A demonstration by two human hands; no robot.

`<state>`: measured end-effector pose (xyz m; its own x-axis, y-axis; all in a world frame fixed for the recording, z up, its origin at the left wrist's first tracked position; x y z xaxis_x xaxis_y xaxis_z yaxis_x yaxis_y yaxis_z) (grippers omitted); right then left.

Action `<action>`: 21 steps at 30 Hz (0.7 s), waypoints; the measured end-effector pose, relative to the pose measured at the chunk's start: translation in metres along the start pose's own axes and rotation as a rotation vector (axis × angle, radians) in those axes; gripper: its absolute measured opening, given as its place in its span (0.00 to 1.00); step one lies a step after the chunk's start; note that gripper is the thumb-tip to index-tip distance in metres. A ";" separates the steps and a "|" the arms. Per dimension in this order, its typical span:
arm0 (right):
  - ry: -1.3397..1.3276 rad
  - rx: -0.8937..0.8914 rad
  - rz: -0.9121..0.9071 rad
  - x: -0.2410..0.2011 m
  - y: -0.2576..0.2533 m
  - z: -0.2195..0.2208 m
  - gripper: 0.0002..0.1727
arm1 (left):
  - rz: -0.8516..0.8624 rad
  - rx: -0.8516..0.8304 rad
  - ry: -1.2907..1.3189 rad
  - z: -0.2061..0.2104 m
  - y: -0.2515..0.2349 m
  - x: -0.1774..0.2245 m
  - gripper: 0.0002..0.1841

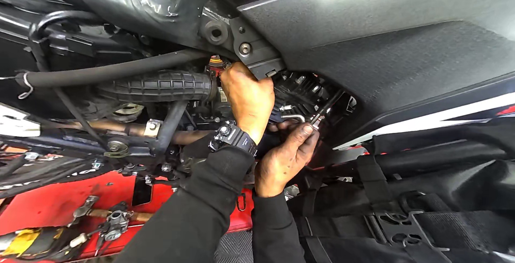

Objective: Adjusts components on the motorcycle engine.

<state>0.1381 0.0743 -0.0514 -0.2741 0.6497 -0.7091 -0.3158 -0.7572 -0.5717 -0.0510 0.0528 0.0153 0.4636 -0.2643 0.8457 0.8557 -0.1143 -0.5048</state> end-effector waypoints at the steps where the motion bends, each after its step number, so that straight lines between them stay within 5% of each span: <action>1: -0.002 0.002 0.003 0.000 0.000 0.000 0.18 | 0.005 0.004 0.013 0.000 0.000 0.000 0.07; 21: -0.035 -0.006 0.021 0.002 0.000 0.001 0.18 | -0.011 0.017 0.054 0.002 -0.001 -0.004 0.08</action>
<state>0.1372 0.0754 -0.0523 -0.3122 0.6355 -0.7062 -0.3039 -0.7711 -0.5595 -0.0532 0.0555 0.0121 0.4417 -0.3141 0.8404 0.8645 -0.1013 -0.4922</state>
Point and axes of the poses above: each hand's wrist, its own y-axis away from the middle knuckle, its own z-axis out of the palm, x = y × z, the point moved 10 cm from there along -y, towards the middle knuckle, and after that the axes turned 3 degrees about x, right-handed, at the moved point
